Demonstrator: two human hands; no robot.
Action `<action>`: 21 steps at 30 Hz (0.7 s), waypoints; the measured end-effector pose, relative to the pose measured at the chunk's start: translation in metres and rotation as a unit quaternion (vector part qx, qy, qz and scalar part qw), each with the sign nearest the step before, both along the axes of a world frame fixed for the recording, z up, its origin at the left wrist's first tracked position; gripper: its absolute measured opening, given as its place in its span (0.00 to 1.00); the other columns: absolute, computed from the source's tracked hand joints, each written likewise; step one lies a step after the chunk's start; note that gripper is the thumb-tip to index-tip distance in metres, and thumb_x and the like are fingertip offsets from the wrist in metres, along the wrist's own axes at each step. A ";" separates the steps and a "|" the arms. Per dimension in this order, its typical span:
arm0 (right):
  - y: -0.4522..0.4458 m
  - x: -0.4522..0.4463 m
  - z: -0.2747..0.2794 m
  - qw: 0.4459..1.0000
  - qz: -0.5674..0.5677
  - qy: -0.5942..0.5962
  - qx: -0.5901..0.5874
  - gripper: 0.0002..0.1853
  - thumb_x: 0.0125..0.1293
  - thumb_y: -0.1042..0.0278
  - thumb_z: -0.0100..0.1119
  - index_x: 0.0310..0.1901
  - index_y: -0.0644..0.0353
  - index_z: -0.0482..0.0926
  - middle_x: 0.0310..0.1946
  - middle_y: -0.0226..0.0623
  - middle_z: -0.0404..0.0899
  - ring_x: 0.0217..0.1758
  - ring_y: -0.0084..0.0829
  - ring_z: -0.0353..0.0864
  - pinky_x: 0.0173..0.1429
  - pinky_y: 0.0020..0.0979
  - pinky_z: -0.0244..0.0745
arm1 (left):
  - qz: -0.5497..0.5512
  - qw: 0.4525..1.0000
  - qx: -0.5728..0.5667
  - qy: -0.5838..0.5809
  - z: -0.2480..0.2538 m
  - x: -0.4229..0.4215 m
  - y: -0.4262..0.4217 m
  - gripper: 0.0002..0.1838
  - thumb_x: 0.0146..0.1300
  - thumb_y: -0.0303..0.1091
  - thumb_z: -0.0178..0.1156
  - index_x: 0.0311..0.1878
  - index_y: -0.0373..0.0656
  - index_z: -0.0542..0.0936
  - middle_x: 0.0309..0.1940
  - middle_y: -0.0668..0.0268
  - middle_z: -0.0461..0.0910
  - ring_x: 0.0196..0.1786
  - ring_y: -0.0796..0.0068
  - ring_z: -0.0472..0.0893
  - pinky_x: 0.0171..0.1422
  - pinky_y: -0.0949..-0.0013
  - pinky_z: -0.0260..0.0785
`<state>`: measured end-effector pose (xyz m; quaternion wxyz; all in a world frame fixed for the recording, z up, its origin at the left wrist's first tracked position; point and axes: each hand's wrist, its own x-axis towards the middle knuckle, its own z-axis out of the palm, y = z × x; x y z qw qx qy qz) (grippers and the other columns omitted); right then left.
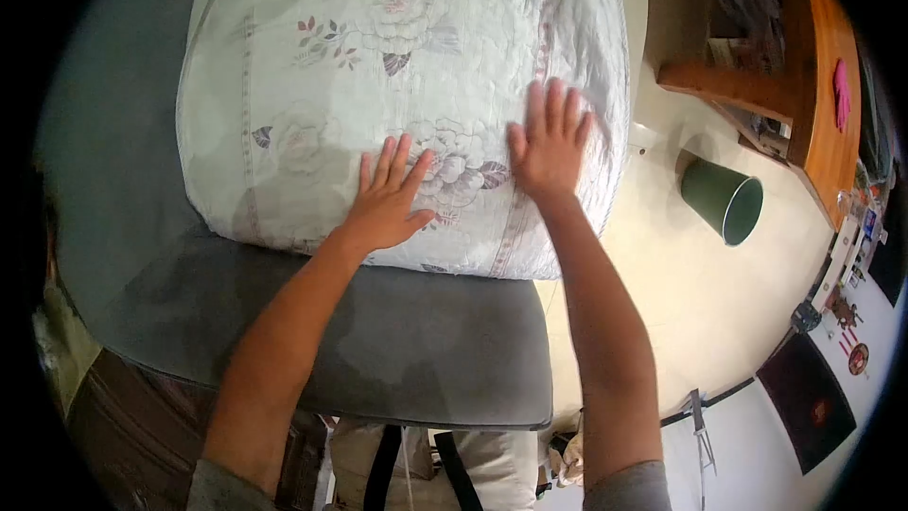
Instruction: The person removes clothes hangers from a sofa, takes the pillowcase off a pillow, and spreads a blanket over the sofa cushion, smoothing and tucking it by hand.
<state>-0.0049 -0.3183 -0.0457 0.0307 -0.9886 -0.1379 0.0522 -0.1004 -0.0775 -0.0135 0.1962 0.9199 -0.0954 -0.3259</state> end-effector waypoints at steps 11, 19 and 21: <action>-0.074 -0.135 0.036 0.918 0.269 0.254 0.139 0.29 0.65 0.59 0.53 0.67 0.53 0.62 0.72 0.41 0.53 0.77 0.43 0.47 0.75 0.52 0.43 | 0.150 0.987 0.049 0.014 0.018 -0.029 -0.064 0.40 0.63 0.43 0.57 0.75 0.54 0.48 0.76 0.52 0.38 0.77 0.50 0.41 0.75 0.43 0.38; -0.186 -0.103 0.118 0.873 0.078 0.345 0.335 0.22 0.60 0.71 0.57 0.56 0.64 0.71 0.57 0.52 0.71 0.65 0.52 0.65 0.69 0.45 0.60 | 0.253 0.967 0.031 -0.004 0.033 -0.030 -0.250 0.44 0.56 0.37 0.60 0.74 0.48 0.49 0.73 0.44 0.45 0.74 0.41 0.47 0.75 0.45 0.39; -0.220 -0.096 0.114 0.878 0.018 0.305 0.367 0.24 0.60 0.70 0.56 0.59 0.64 0.69 0.59 0.52 0.69 0.66 0.52 0.64 0.70 0.45 0.58 | 0.300 0.950 -0.072 -0.037 0.035 -0.013 -0.299 0.43 0.56 0.38 0.60 0.74 0.48 0.51 0.73 0.46 0.47 0.74 0.42 0.46 0.75 0.43 0.39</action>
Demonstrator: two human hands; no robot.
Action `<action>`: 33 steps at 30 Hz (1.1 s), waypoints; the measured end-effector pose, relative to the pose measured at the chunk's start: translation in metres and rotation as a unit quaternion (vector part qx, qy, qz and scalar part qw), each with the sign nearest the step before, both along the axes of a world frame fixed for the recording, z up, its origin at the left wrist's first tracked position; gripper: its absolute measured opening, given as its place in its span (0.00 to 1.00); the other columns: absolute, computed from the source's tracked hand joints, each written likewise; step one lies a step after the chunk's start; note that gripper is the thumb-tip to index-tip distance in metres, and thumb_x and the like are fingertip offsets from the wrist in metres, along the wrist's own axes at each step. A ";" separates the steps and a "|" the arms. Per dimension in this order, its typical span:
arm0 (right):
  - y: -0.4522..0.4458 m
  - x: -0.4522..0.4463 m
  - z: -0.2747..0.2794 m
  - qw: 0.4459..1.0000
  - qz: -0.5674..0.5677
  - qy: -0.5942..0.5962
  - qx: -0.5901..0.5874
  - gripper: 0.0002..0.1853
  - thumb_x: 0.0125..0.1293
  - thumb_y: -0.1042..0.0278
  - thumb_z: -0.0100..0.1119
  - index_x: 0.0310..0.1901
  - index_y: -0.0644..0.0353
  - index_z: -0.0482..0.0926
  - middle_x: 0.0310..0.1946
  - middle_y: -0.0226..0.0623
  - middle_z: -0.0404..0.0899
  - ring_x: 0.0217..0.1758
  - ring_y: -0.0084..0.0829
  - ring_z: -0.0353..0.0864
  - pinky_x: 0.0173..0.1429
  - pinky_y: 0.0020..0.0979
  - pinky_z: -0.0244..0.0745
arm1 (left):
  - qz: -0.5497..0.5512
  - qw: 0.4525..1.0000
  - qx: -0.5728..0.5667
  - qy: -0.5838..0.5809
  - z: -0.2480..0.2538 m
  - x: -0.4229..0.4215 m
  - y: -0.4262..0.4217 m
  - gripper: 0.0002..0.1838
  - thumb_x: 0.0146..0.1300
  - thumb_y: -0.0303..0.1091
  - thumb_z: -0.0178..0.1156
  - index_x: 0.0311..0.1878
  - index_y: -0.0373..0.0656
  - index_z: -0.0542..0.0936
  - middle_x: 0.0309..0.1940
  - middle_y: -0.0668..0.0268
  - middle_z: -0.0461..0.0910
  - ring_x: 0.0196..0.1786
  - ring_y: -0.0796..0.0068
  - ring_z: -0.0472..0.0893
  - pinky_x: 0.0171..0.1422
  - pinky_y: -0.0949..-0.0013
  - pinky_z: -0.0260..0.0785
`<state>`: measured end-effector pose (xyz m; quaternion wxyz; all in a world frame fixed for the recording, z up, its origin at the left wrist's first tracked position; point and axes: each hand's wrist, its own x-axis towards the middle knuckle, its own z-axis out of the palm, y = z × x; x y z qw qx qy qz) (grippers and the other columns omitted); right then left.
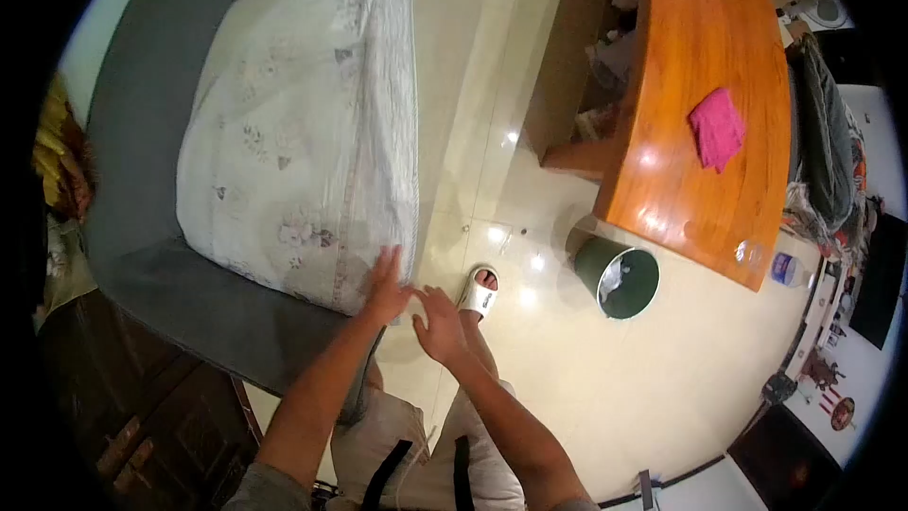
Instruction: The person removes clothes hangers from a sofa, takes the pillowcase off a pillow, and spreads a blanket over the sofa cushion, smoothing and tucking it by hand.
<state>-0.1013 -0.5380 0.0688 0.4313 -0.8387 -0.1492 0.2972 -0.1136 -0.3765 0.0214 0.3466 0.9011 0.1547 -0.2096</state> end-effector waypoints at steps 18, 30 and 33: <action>-0.007 0.215 0.196 0.981 -0.092 -0.139 0.101 0.22 0.64 0.69 0.55 0.59 0.63 0.70 0.59 0.51 0.71 0.65 0.46 0.68 0.69 0.37 0.61 | -0.018 0.974 0.133 -0.182 0.274 0.164 -0.014 0.37 0.57 0.42 0.59 0.71 0.51 0.60 0.71 0.55 0.56 0.75 0.50 0.47 0.74 0.39 0.37; 0.061 0.348 0.278 0.984 0.047 -0.163 0.059 0.17 0.63 0.70 0.57 0.54 0.59 0.75 0.51 0.44 0.75 0.50 0.40 0.78 0.48 0.35 0.75 | -0.018 0.977 0.135 -0.162 0.337 0.280 0.057 0.36 0.57 0.43 0.59 0.70 0.52 0.60 0.69 0.58 0.60 0.75 0.53 0.50 0.74 0.38 0.36; 0.079 0.383 0.286 0.984 0.059 -0.158 0.064 0.16 0.64 0.69 0.56 0.54 0.60 0.75 0.51 0.45 0.75 0.49 0.39 0.79 0.48 0.34 0.75 | 0.019 0.973 0.129 -0.190 0.354 0.299 0.087 0.36 0.57 0.43 0.59 0.70 0.52 0.61 0.69 0.58 0.61 0.74 0.53 0.51 0.74 0.37 0.37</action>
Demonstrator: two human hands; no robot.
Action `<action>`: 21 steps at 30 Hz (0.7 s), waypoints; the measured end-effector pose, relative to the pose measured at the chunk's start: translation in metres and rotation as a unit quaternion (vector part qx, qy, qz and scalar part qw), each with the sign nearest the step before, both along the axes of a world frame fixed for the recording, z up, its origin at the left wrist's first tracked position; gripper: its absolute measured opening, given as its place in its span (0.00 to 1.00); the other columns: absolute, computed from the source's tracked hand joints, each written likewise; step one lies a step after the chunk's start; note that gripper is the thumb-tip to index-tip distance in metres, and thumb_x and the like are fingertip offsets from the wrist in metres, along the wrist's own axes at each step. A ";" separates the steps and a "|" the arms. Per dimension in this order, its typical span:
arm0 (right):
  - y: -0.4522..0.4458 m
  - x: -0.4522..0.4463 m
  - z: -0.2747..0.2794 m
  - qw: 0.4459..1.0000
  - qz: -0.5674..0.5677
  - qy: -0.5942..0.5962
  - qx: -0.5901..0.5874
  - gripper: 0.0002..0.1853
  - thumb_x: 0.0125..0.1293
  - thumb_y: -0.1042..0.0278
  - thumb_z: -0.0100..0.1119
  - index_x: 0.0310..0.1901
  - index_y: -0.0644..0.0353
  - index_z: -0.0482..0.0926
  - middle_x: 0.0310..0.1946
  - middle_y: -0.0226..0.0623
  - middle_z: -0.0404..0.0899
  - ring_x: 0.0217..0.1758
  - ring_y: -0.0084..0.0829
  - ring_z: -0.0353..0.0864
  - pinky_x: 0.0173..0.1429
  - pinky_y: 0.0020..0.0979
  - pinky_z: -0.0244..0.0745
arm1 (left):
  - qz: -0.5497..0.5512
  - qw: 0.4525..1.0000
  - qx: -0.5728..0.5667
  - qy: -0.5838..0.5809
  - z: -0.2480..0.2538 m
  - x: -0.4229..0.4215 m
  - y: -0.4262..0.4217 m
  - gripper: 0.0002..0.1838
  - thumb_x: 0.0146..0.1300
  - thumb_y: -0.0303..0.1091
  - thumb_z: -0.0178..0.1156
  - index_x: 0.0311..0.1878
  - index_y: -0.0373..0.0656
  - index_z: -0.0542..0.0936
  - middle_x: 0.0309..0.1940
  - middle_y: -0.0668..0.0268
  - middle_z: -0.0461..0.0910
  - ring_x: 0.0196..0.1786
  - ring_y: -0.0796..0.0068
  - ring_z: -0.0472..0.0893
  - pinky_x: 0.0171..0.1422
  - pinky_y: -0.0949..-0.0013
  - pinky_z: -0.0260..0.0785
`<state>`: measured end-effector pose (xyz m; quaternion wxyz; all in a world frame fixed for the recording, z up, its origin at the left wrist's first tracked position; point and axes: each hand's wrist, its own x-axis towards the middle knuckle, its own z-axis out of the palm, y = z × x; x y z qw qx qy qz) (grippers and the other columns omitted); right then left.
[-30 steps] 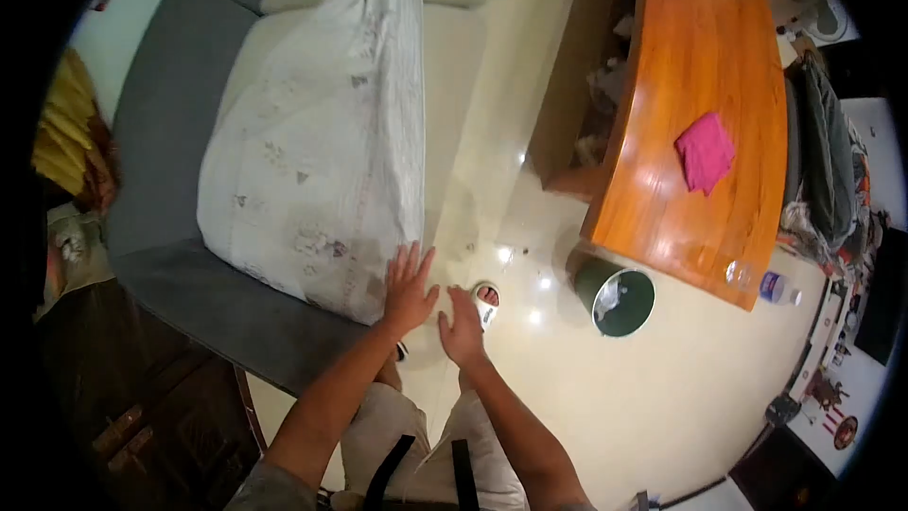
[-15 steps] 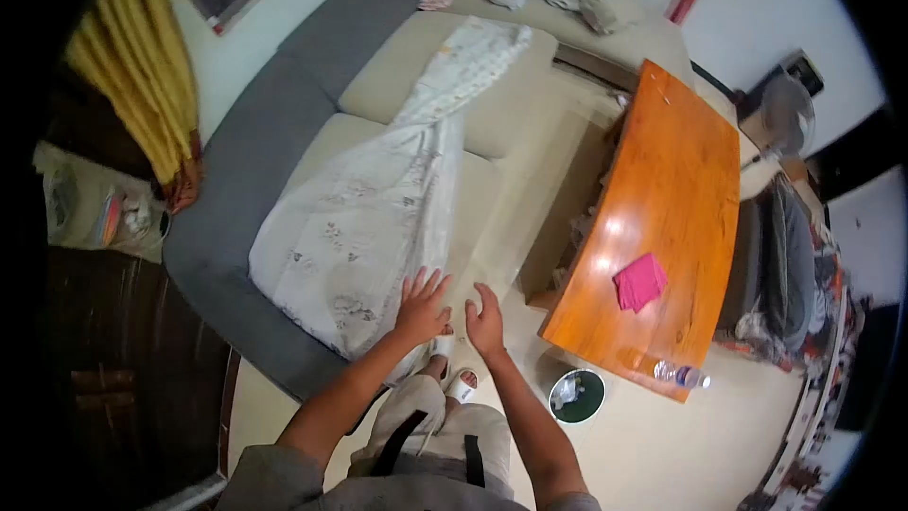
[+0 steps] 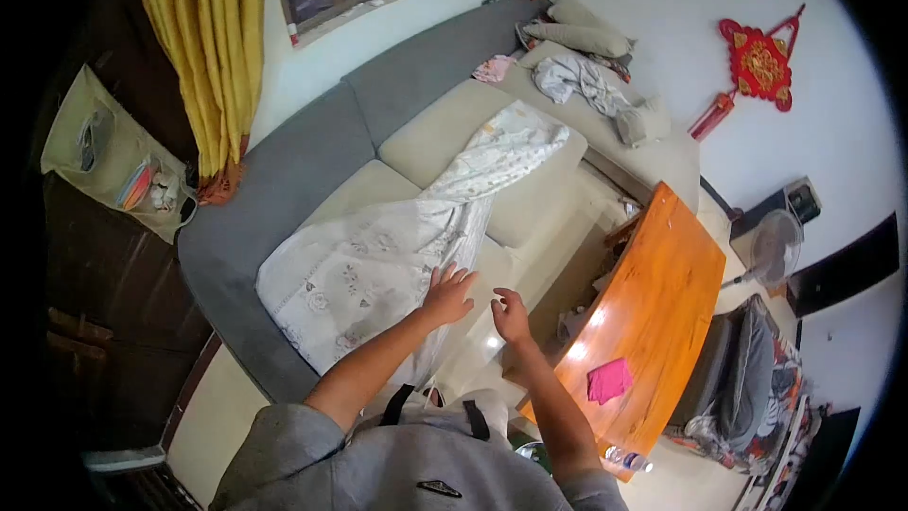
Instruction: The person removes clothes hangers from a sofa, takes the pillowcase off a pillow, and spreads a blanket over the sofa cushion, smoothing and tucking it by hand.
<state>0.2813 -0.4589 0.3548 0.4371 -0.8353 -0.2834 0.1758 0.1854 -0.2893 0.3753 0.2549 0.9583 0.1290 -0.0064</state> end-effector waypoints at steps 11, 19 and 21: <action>0.103 0.062 -0.040 0.978 0.199 0.024 -0.060 0.21 0.62 0.66 0.57 0.55 0.64 0.73 0.51 0.53 0.74 0.52 0.44 0.76 0.55 0.39 0.72 | 0.260 0.964 -0.022 -0.042 -0.019 -0.044 0.100 0.37 0.56 0.44 0.60 0.70 0.50 0.60 0.68 0.56 0.61 0.73 0.54 0.53 0.73 0.39 0.41; 0.256 -0.026 0.000 0.914 0.390 -0.114 -0.004 0.33 0.67 0.49 0.50 0.70 0.52 0.58 0.71 0.51 0.53 0.74 0.57 0.48 0.70 0.62 0.45 | 0.370 0.923 0.104 -0.026 0.014 -0.131 0.123 0.36 0.62 0.47 0.56 0.72 0.52 0.58 0.74 0.54 0.47 0.76 0.52 0.46 0.74 0.41 0.39; 0.266 -0.061 0.011 0.898 0.426 -0.113 0.017 0.33 0.67 0.48 0.49 0.70 0.51 0.57 0.72 0.50 0.51 0.74 0.57 0.47 0.71 0.62 0.43 | 0.395 0.913 0.093 -0.038 0.022 -0.152 0.119 0.34 0.63 0.45 0.56 0.71 0.52 0.59 0.74 0.55 0.47 0.76 0.51 0.46 0.75 0.43 0.38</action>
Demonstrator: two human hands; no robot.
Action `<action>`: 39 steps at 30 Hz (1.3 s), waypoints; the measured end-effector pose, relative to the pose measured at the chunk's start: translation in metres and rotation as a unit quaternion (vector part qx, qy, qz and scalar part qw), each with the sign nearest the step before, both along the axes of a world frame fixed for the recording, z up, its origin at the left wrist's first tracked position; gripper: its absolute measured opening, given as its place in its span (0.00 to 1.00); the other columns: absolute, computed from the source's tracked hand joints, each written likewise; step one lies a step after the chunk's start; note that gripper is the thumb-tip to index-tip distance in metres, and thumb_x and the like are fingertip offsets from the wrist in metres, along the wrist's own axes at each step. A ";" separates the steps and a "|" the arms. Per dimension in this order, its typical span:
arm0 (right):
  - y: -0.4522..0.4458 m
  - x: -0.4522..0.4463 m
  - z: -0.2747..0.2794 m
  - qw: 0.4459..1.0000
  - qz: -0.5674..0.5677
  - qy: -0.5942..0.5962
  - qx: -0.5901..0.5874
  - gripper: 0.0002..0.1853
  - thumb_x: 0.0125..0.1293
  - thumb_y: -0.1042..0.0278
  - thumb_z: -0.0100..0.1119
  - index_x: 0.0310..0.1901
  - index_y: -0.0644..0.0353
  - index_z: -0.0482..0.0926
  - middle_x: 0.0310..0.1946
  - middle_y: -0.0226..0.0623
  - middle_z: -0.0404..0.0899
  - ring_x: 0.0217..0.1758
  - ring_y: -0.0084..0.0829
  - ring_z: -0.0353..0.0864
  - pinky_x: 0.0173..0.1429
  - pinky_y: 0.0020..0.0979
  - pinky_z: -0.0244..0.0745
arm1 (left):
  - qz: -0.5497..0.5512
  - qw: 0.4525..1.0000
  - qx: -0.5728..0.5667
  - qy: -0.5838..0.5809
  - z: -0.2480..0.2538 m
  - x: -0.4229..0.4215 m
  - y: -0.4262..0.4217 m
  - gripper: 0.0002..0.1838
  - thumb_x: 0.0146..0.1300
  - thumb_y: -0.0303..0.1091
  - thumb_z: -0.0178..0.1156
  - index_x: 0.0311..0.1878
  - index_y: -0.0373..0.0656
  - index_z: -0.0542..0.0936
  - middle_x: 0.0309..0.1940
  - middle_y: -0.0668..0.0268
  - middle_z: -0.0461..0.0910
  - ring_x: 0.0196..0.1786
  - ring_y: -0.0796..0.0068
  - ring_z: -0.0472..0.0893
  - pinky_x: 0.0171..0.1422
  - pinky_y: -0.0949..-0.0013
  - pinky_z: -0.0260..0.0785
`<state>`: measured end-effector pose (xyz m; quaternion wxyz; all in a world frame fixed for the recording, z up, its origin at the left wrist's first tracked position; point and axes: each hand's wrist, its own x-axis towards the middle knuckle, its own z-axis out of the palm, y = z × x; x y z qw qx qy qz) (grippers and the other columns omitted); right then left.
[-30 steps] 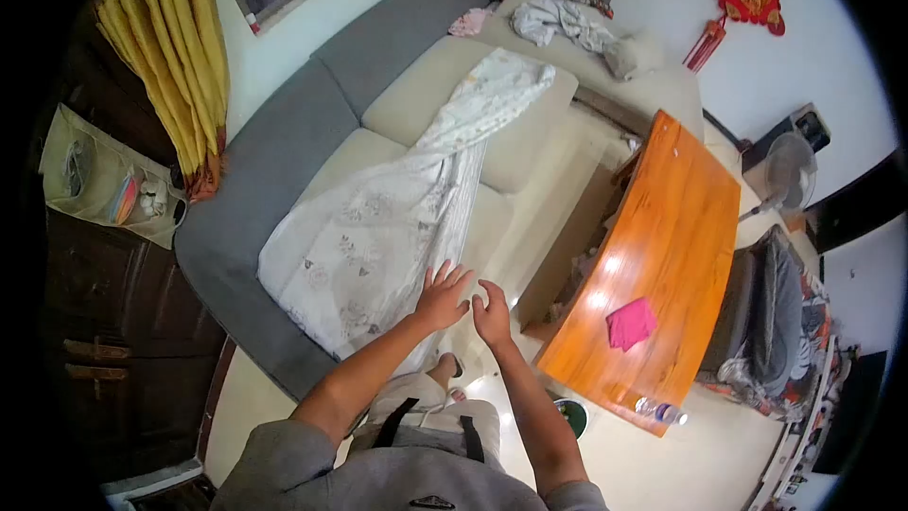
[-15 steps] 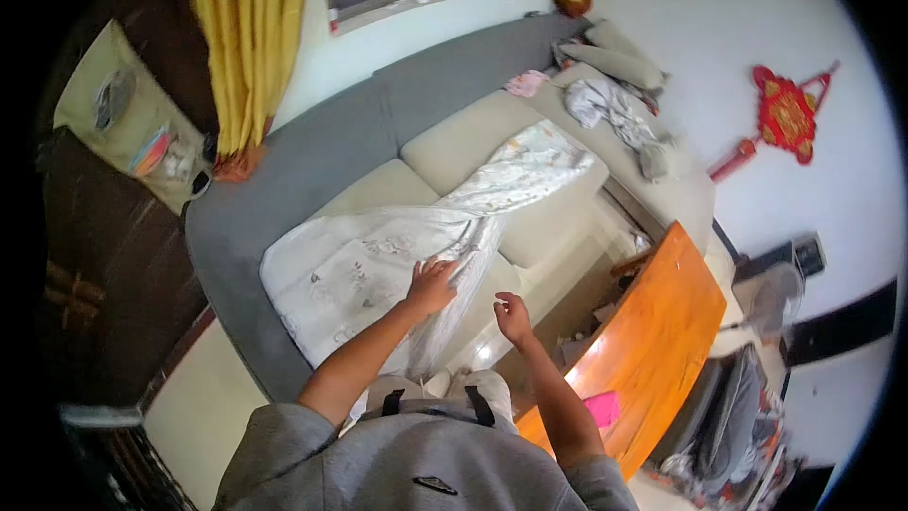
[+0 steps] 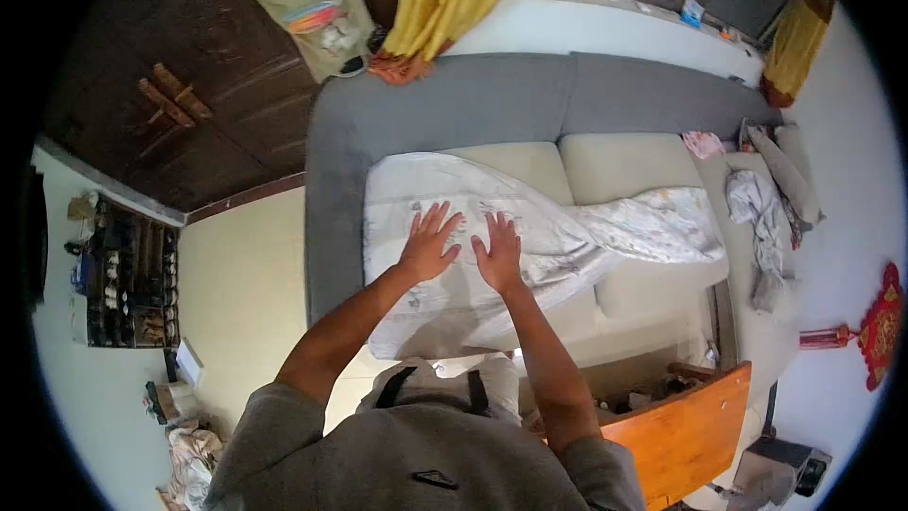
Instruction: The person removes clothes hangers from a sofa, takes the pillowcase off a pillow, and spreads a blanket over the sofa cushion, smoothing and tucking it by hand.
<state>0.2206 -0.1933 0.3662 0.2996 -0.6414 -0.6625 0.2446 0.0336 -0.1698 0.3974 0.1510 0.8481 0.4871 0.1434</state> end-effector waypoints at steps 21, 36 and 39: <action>-0.051 -0.308 0.010 0.984 -0.075 0.145 0.064 0.29 0.72 0.57 0.43 0.70 0.62 0.56 0.70 0.54 0.55 0.73 0.55 0.51 0.72 0.52 0.46 | -0.124 0.988 0.058 -0.071 0.000 -0.289 -0.031 0.37 0.54 0.28 0.58 0.70 0.48 0.60 0.73 0.58 0.51 0.75 0.56 0.51 0.76 0.48 0.43; -0.047 -0.472 -0.065 0.967 -0.253 0.044 -0.005 0.28 0.68 0.61 0.49 0.67 0.62 0.60 0.67 0.53 0.59 0.72 0.54 0.54 0.72 0.55 0.46 | -0.243 0.970 -0.010 -0.009 -0.084 -0.433 0.061 0.36 0.54 0.26 0.56 0.69 0.45 0.60 0.71 0.57 0.54 0.74 0.54 0.53 0.76 0.48 0.44; -0.067 -0.527 -0.120 0.922 -0.379 -0.032 -0.064 0.30 0.63 0.61 0.54 0.65 0.61 0.62 0.66 0.52 0.60 0.70 0.56 0.55 0.72 0.54 0.47 | -0.332 0.939 -0.081 -0.039 -0.115 -0.452 0.077 0.37 0.54 0.26 0.56 0.70 0.45 0.59 0.71 0.56 0.55 0.73 0.54 0.54 0.76 0.47 0.44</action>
